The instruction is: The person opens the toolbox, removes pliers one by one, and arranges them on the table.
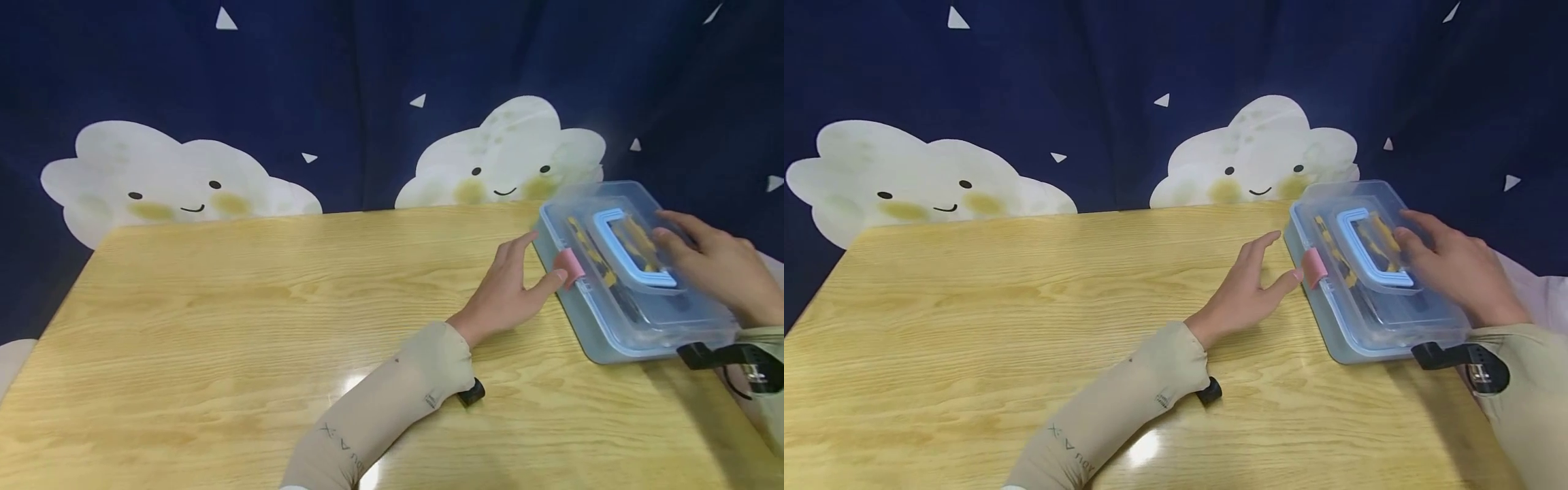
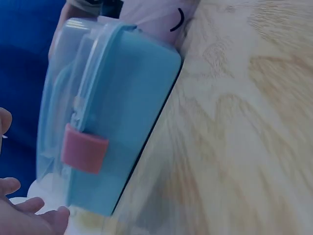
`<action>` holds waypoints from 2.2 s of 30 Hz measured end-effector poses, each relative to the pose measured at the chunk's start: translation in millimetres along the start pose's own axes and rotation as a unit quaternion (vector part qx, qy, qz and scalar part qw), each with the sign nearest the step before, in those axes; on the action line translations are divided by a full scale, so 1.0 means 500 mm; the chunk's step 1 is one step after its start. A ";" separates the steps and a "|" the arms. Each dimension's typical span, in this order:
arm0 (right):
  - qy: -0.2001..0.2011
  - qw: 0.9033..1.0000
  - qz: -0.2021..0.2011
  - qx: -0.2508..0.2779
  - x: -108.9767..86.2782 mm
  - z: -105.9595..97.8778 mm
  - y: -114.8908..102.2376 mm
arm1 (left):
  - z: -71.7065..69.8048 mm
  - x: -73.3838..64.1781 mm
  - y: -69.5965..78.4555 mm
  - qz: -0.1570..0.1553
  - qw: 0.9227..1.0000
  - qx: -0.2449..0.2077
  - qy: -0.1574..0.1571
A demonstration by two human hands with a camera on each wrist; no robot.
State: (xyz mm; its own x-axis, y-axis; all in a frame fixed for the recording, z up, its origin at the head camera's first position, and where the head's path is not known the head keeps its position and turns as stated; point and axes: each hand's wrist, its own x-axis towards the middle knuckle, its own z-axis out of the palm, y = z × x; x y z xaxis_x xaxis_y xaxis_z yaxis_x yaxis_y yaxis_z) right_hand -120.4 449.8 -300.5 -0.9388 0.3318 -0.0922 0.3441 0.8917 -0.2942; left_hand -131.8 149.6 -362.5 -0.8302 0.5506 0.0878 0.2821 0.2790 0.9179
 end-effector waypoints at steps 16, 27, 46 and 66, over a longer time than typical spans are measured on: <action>0.001 0.999 -0.041 0.025 -0.022 0.011 -0.044 | 0.045 0.022 0.031 0.024 1.000 0.015 0.005; 0.003 0.998 -0.069 0.015 -0.038 0.007 -0.055 | 0.058 0.016 0.064 -0.001 0.997 0.074 -0.015; -0.043 0.995 -0.092 -0.013 -0.036 -0.017 -0.037 | 0.043 0.012 0.059 -0.030 0.997 0.076 0.003; -0.078 0.993 -0.092 0.012 -0.044 0.001 -0.059 | 0.012 -0.020 0.036 -0.029 0.996 0.076 0.029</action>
State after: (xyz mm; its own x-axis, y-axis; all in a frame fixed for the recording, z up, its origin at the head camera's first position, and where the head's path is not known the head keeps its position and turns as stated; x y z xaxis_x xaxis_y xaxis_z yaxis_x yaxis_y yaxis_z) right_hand -109.9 416.3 -290.1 -0.9774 0.1105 -0.1802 0.1675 0.9248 -0.3415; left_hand -115.6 153.9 -349.0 -0.8728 0.4840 0.0624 0.2982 0.4276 0.8534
